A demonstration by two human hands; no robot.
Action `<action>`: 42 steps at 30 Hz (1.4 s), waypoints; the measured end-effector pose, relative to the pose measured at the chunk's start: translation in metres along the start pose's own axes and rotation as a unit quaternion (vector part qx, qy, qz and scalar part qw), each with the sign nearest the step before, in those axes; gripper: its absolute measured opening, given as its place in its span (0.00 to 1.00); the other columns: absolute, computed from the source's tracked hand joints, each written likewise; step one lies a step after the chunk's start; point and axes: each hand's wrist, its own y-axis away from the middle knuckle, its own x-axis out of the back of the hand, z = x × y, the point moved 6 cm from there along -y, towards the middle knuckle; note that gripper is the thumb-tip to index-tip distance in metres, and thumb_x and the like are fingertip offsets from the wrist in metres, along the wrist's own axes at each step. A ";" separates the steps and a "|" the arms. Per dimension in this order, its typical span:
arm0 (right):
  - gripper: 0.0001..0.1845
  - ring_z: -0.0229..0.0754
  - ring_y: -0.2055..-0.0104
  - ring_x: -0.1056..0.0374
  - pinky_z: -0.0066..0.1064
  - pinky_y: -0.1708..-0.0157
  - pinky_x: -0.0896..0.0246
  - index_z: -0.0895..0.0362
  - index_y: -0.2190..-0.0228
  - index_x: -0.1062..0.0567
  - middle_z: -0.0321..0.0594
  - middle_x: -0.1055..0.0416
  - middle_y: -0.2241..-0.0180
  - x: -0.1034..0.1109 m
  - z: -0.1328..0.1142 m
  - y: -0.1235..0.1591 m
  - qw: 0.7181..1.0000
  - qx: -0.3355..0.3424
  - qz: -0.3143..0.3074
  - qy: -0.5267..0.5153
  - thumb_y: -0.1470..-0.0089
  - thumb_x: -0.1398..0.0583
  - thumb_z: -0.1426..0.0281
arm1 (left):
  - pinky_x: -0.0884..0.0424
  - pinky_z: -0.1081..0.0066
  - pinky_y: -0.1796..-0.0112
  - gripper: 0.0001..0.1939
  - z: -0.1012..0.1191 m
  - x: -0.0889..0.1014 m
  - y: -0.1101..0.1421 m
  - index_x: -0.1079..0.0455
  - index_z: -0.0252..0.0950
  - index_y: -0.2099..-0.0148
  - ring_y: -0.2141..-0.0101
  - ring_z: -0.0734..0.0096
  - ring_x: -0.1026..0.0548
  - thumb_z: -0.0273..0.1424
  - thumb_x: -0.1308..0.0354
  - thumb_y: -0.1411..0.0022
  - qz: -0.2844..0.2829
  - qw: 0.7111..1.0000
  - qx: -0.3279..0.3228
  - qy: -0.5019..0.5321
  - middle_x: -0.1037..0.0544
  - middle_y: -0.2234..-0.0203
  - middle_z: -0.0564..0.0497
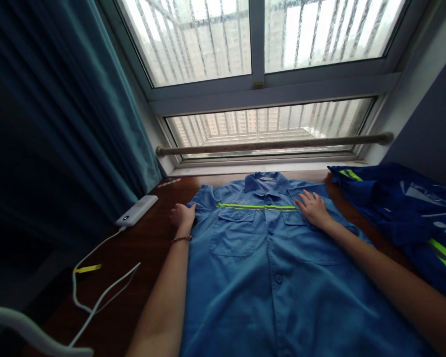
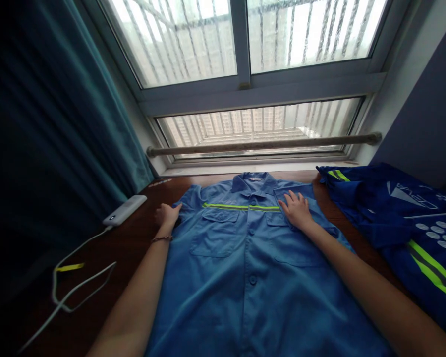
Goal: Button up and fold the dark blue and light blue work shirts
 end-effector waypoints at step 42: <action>0.27 0.53 0.56 0.36 0.36 0.59 0.42 0.71 0.57 0.32 0.59 0.33 0.59 0.017 0.108 -0.070 0.962 -0.232 0.007 -0.145 0.51 0.44 0.61 | 0.38 0.52 0.57 0.26 0.114 -0.077 0.018 0.33 0.27 0.66 0.52 0.38 0.37 0.29 0.32 0.73 -0.240 0.941 -0.119 0.206 0.29 0.60 0.31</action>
